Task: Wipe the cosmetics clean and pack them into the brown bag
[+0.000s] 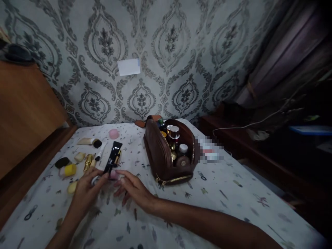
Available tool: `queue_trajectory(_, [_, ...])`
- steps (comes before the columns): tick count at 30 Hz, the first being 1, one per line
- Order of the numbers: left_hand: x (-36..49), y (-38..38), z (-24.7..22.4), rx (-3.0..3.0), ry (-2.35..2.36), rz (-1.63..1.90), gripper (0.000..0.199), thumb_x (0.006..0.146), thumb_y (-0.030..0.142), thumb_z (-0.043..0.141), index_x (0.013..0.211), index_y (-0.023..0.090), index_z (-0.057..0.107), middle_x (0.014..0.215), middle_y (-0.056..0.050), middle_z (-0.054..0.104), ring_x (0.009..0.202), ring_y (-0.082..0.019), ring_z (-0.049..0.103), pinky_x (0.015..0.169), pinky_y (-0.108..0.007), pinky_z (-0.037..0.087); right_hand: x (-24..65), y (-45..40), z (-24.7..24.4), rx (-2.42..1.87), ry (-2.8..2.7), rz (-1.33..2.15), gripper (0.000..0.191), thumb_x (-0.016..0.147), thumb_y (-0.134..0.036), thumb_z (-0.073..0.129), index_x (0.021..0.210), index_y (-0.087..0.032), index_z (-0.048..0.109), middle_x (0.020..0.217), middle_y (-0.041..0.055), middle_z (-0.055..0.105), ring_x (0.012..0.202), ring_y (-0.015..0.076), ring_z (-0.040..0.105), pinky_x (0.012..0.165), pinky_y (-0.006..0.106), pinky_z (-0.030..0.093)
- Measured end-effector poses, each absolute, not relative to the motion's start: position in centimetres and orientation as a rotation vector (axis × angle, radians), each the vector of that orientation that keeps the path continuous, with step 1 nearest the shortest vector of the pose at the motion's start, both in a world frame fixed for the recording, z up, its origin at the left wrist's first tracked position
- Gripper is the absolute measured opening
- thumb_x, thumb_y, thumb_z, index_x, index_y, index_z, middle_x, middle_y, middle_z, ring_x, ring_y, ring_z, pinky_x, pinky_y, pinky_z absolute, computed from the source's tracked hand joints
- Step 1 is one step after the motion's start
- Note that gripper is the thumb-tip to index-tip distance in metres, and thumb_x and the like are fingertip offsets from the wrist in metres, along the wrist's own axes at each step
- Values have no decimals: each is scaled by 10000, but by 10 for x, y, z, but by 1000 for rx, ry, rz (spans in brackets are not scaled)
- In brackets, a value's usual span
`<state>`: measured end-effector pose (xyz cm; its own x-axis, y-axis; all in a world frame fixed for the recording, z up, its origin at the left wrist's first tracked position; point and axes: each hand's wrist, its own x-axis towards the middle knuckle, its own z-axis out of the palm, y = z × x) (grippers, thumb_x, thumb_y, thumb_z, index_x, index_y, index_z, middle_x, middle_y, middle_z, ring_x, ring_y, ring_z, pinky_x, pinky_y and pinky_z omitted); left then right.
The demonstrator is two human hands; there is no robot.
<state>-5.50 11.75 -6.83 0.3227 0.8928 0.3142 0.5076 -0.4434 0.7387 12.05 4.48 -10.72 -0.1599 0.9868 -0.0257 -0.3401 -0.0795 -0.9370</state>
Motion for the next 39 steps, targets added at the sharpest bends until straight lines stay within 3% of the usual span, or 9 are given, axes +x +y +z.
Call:
queue_trajectory(6, [-20, 95, -74, 2379, 1179, 835, 274, 887, 427, 505, 836, 221, 680, 834, -46, 575, 779, -215, 598, 709, -338, 465, 114, 46, -102, -810, -736, 1520, 581, 730, -655, 704, 1106, -231, 572, 800, -14, 631, 609, 127, 609, 542, 255, 518])
queue_trajectory(10, [-16, 90, -82, 2392, 1133, 842, 234, 888, 370, 523, 1001, 223, 666, 971, -72, 596, 888, -228, 597, 798, -355, 468, 114, 41, -107, -814, -629, 1445, 575, 696, -567, 779, 1111, -233, 564, 769, -28, 634, 650, 126, 617, 581, 243, 508])
queue_trajectory(16, [-31, 95, -85, 1734, 1055, 997, 332, 885, 389, 491, 1116, 201, 638, 991, -59, 637, 939, -232, 603, 823, -342, 478, 121, 41, -114, -863, -752, 1454, 567, 730, -563, 756, 1136, -215, 567, 756, -21, 648, 595, 128, 643, 535, 225, 469])
queue_trajectory(19, [-32, 98, -88, 1221, 956, 1092, 430, 782, 334, 555, 1195, 216, 571, 1012, -39, 657, 920, -219, 613, 780, -311, 486, 122, 44, -122, -895, -814, 1396, 519, 721, -500, 780, 1092, -213, 558, 791, -16, 662, 581, 121, 634, 518, 219, 467])
queue_trajectory(22, [-30, 96, -94, 1127, 831, 1085, 561, 726, 261, 622, 1273, 267, 495, 1134, -23, 641, 974, -206, 608, 820, -297, 484, 120, 46, -128, -915, -891, 1342, 445, 733, -417, 776, 1067, -221, 556, 796, -22, 653, 568, 115, 607, 501, 219, 471])
queue_trajectory(28, [-24, 84, -106, 1657, 869, 988, 385, 912, 353, 535, 1261, 201, 481, 1202, -80, 613, 1149, -244, 544, 1016, -361, 411, 116, 45, -132, -934, -914, 1293, 433, 708, -301, 759, 1046, -244, 494, 824, -26, 652, 529, 90, 523, 473, 195, 439])
queue_trajectory(33, [-21, 79, -104, 1844, 884, 853, 339, 953, 377, 460, 1227, 178, 481, 1078, -92, 658, 1044, -262, 600, 914, -383, 478, 117, 45, -132, -1023, -893, 1276, 430, 657, -280, 759, 968, -246, 464, 789, -34, 629, 537, 101, 514, 478, 201, 432])
queue_trajectory(39, [-22, 76, -102, 1838, 989, 879, 339, 917, 403, 495, 1182, 191, 504, 1013, -87, 679, 990, -266, 624, 861, -383, 499, 115, 34, -124, -1091, -1093, 1155, 442, 683, -199, 668, 1105, -227, 538, 821, -24, 599, 561, 107, 525, 504, 214, 450])
